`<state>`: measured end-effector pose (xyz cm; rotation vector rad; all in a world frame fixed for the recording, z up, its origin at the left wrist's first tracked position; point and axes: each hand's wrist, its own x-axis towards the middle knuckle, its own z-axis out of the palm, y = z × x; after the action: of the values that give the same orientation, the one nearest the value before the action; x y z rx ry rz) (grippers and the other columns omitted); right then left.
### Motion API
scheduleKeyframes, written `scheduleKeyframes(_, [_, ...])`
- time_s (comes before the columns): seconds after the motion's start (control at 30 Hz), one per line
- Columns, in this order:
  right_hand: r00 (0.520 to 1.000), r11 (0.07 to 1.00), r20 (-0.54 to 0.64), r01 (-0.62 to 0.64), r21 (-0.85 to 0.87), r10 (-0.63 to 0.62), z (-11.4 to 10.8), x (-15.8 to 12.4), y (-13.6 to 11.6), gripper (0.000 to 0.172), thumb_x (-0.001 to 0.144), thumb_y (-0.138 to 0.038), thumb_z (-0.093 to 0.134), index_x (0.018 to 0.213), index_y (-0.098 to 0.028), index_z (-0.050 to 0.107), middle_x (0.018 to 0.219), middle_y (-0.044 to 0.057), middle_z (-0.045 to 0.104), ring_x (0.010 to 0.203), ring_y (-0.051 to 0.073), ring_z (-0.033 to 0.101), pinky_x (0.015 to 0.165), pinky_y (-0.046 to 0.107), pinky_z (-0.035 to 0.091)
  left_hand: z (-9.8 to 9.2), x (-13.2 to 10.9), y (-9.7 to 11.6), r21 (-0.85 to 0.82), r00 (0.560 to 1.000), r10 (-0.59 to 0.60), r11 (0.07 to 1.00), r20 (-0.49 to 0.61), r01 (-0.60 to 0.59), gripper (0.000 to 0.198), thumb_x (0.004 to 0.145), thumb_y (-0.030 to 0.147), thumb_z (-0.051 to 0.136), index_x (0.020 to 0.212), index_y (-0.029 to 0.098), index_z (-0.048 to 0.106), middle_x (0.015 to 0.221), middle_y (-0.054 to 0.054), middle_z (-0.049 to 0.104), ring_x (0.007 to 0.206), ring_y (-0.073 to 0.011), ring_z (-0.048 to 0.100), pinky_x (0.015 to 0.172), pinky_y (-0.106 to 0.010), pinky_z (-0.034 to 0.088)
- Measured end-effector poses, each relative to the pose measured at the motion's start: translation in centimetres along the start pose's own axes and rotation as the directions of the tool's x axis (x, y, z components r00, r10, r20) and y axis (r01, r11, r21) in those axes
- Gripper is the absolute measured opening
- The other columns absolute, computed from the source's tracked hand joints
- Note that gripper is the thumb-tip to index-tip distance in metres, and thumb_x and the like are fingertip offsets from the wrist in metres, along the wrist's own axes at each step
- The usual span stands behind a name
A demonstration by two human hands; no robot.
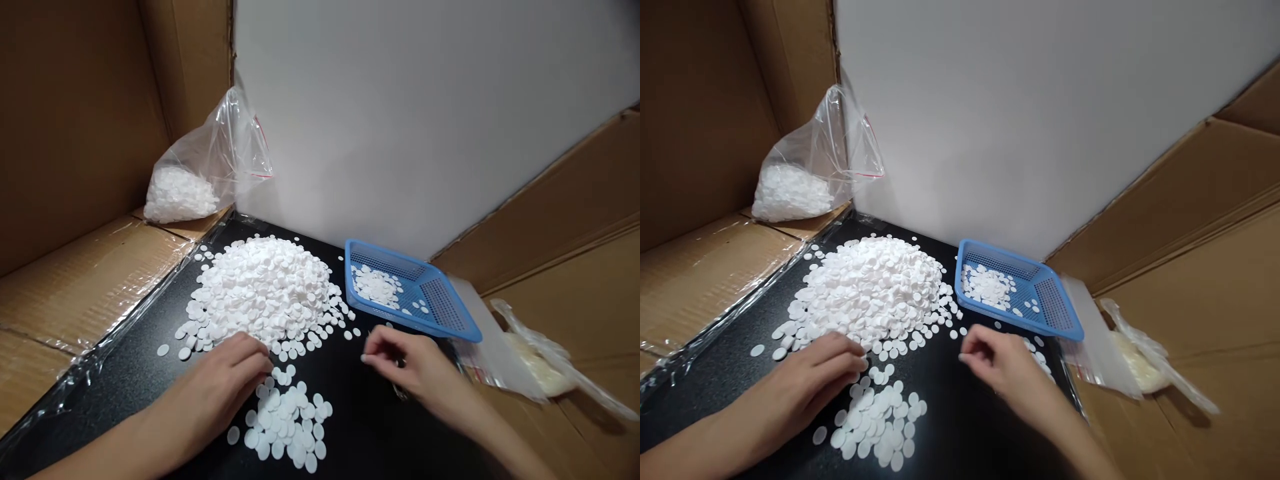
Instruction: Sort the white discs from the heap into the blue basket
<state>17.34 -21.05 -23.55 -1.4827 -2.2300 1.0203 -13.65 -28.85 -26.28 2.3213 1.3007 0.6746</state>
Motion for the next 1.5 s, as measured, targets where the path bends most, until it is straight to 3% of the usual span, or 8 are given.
scheduleKeyframes(0.13, [0.966, 0.970, -0.230, -0.161, -0.185, 0.116, -3.0, -3.0, 5.9, 0.025, 0.084, -0.044, 0.056, 0.070, -0.024, 0.061, 0.064, 0.003, 0.064, 0.058, 0.022, 0.059, 0.055, 0.031, 0.043, 0.6, -1.8, 0.7, 0.041, 0.995, 0.086, 0.995, 0.060, -0.088, 0.023, 0.098, 0.032, 0.060, 0.120, 0.028, 0.065, 0.127, -0.003, 0.070, 0.120, -0.0263, 0.062, 0.099, -0.036, 0.053])
scheduleKeyframes(0.27, [0.932, 0.962, -0.362, -0.119, -0.244, 0.023, -2.2, -3.8, 6.4, 0.029, 0.087, -0.047, 0.054, 0.072, -0.024, 0.065, 0.078, 0.007, 0.068, 0.063, 0.024, 0.064, 0.057, 0.034, 0.048, 1.1, -2.4, 1.2, 0.086, 0.993, 0.110, 0.990, 0.050, -0.114, 0.035, 0.095, 0.040, 0.063, 0.129, 0.029, 0.062, 0.128, -0.002, 0.071, 0.119, -0.0273, 0.064, 0.099, -0.037, 0.055])
scheduleKeyframes(0.5, [0.962, 0.963, -0.054, 0.270, 0.009, -0.269, 4.6, 0.1, -2.1, 0.015, 0.095, -0.018, 0.055, 0.094, -0.022, 0.070, 0.092, 0.005, 0.067, 0.084, 0.019, 0.065, 0.074, 0.029, 0.051, 0.3, -2.6, 1.5, -0.016, 0.997, -0.015, 1.000, 0.078, 0.016, 0.020, 0.103, 0.024, 0.046, 0.099, 0.026, 0.065, 0.112, -0.003, 0.068, 0.099, -0.0204, 0.063, 0.085, -0.032, 0.050])
scheduleKeyframes(0.63, [0.948, 0.949, 0.058, 0.313, 0.025, -0.314, 7.5, 1.8, -4.7, 0.008, 0.088, -0.011, 0.069, 0.087, -0.019, 0.070, 0.088, 0.002, 0.063, 0.076, 0.016, 0.061, 0.067, 0.026, 0.048, 0.2, -2.5, 0.6, 0.016, 0.991, -0.136, 0.991, -0.019, 0.136, 0.022, 0.103, 0.019, 0.043, 0.095, 0.024, 0.063, 0.093, -0.002, 0.062, 0.086, -0.0190, 0.058, 0.075, -0.030, 0.045])
scheduleKeyframes(0.9, [0.937, 0.939, 0.062, 0.342, 0.028, -0.343, 8.3, 2.0, -4.6, 0.019, 0.081, -0.005, 0.076, 0.077, -0.019, 0.064, 0.084, -0.001, 0.060, 0.077, 0.015, 0.060, 0.065, 0.024, 0.045, 1.0, 0.7, 0.6, 0.179, 0.982, -0.180, 0.969, 0.048, 0.169, 0.018, 0.091, 0.006, 0.057, 0.095, 0.021, 0.065, 0.094, -0.003, 0.057, 0.088, -0.0221, 0.053, 0.074, -0.033, 0.039])
scheduleKeyframes(1.13, [0.752, 0.727, 0.088, 0.656, -0.203, -0.654, 7.0, 2.5, -2.5, 0.011, 0.088, -0.012, 0.072, 0.081, -0.018, 0.066, 0.081, 0.003, 0.066, 0.078, 0.018, 0.060, 0.073, 0.030, 0.046, 1.8, 3.6, 1.3, 0.244, 0.971, -0.146, 0.965, 0.191, 0.097, 0.018, 0.084, -0.001, 0.061, 0.084, 0.018, 0.061, 0.091, -0.004, 0.059, 0.086, -0.0226, 0.053, 0.071, -0.033, 0.034])
scheduleKeyframes(1.3, [0.845, 0.854, 0.163, 0.520, -0.024, -0.510, 3.8, 2.0, -2.8, 0.015, 0.092, -0.009, 0.064, 0.084, -0.021, 0.069, 0.083, 0.000, 0.070, 0.080, 0.016, 0.064, 0.074, 0.025, 0.049, 1.8, 2.5, 1.5, 0.245, 0.989, -0.035, 0.970, 0.144, -0.001, 0.021, 0.089, 0.000, 0.052, 0.081, 0.018, 0.056, 0.087, -0.003, 0.058, 0.080, -0.0212, 0.049, 0.071, -0.034, 0.033])
scheduleKeyframes(1.5, [0.971, 0.969, 0.170, 0.194, -0.155, -0.167, -0.2, -3.5, 0.9, 0.012, 0.096, -0.023, 0.053, 0.095, -0.025, 0.065, 0.093, 0.002, 0.069, 0.083, 0.020, 0.065, 0.075, 0.029, 0.049, 0.4, -0.7, 1.3, -0.014, 0.986, 0.035, 0.999, 0.160, -0.033, 0.027, 0.092, 0.000, 0.042, 0.090, 0.022, 0.059, 0.098, -0.003, 0.063, 0.088, -0.0197, 0.054, 0.074, -0.030, 0.042])
